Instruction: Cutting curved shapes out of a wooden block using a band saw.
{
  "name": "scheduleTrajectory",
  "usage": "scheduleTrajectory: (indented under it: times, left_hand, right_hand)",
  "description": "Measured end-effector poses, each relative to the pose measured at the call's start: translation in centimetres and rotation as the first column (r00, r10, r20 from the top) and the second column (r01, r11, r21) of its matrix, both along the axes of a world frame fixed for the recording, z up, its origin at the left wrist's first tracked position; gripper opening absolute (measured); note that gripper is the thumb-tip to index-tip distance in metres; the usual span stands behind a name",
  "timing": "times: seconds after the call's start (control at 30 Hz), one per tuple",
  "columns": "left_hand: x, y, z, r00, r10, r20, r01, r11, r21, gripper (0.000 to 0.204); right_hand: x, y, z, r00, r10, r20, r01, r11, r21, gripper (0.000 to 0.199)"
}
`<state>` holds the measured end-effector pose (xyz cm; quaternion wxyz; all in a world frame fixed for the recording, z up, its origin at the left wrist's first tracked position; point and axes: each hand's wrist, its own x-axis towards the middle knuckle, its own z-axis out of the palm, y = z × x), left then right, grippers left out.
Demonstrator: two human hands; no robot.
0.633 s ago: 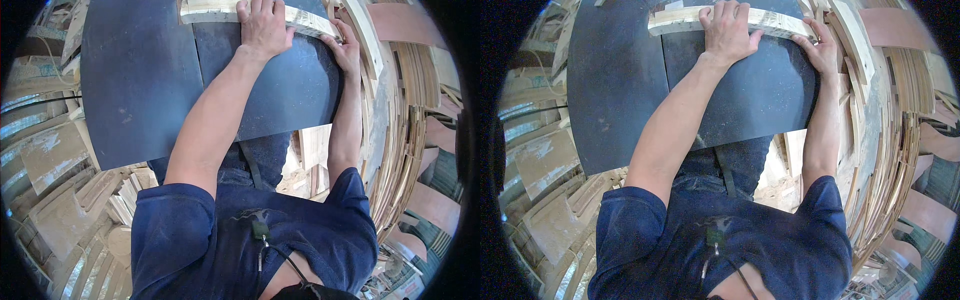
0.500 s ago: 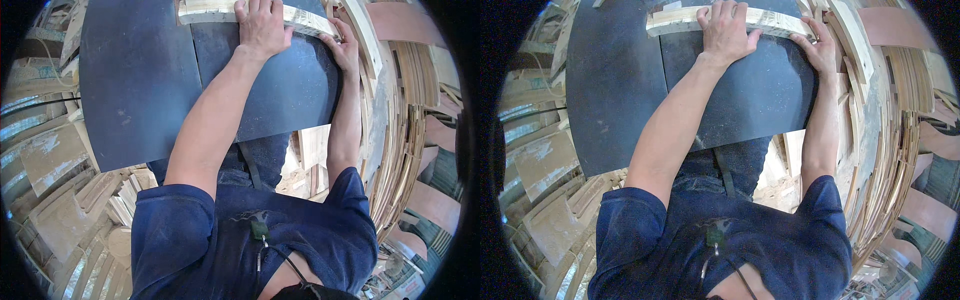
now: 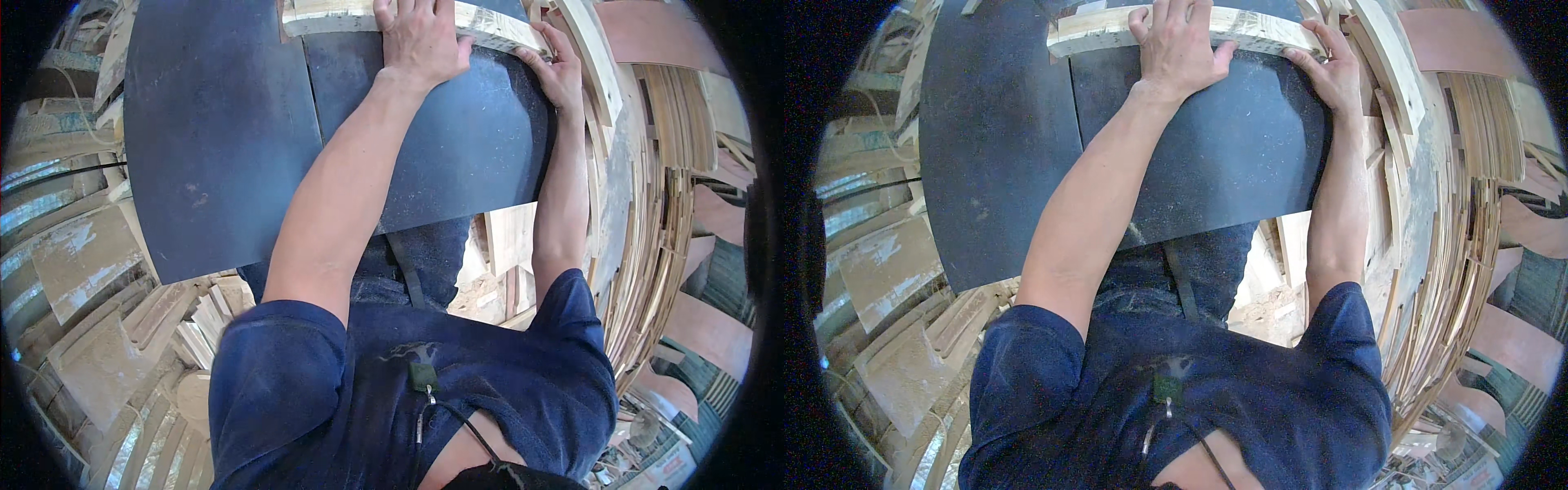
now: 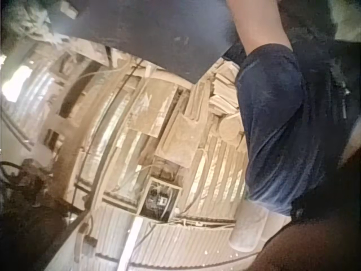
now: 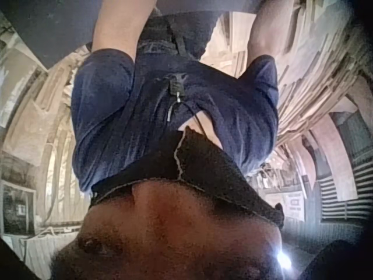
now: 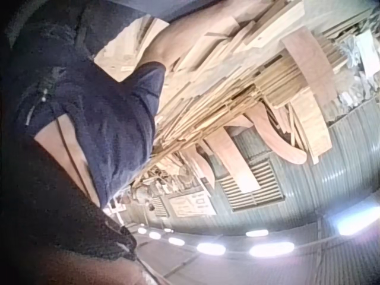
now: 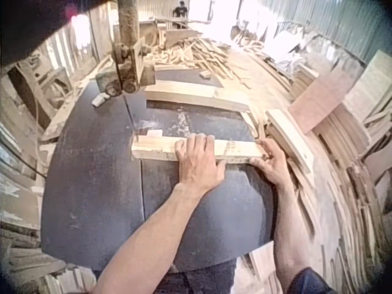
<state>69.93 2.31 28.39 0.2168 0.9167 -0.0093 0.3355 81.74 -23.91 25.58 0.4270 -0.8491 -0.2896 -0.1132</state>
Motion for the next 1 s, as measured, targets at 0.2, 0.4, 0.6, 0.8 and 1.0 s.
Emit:
scheduleTrajectory:
  times: [0.2, 0.4, 0.6, 0.8, 1.0]
  left_hand:
    - [0.1, -0.1, 0.6, 0.999, 0.012, -0.049, -0.012, 1.000, 0.012, 0.064]
    - [0.5, 0.1, 0.2, 1.000, 0.021, -0.022, -0.021, 1.000, 0.013, 0.065]
    - [0.4, 0.1, 0.6, 0.999, 0.017, -0.034, -0.017, 1.000, -0.001, 0.065]
    - [0.5, 0.3, 0.8, 0.998, 0.005, -0.059, -0.007, 1.000, -0.028, 0.066]
    - [2.2, 0.5, -2.5, 0.993, 0.093, 0.075, -0.100, 0.990, 0.096, 0.070]
  right_hand:
    - [0.3, -0.1, 0.1, 0.999, 0.000, -0.040, 0.000, 1.000, 0.009, 0.062]
    - [0.4, 0.3, 0.1, 0.999, 0.026, -0.047, -0.024, 0.999, 0.042, 0.062]
    - [0.0, 0.6, 0.7, 1.000, 0.006, 0.013, -0.006, 1.000, 0.003, 0.061]
    - [-0.1, 0.7, 0.8, 1.000, 0.018, 0.004, -0.018, 1.000, 0.008, 0.061]
    - [0.1, 0.9, 0.8, 1.000, 0.004, 0.006, -0.004, 1.000, -0.003, 0.062]
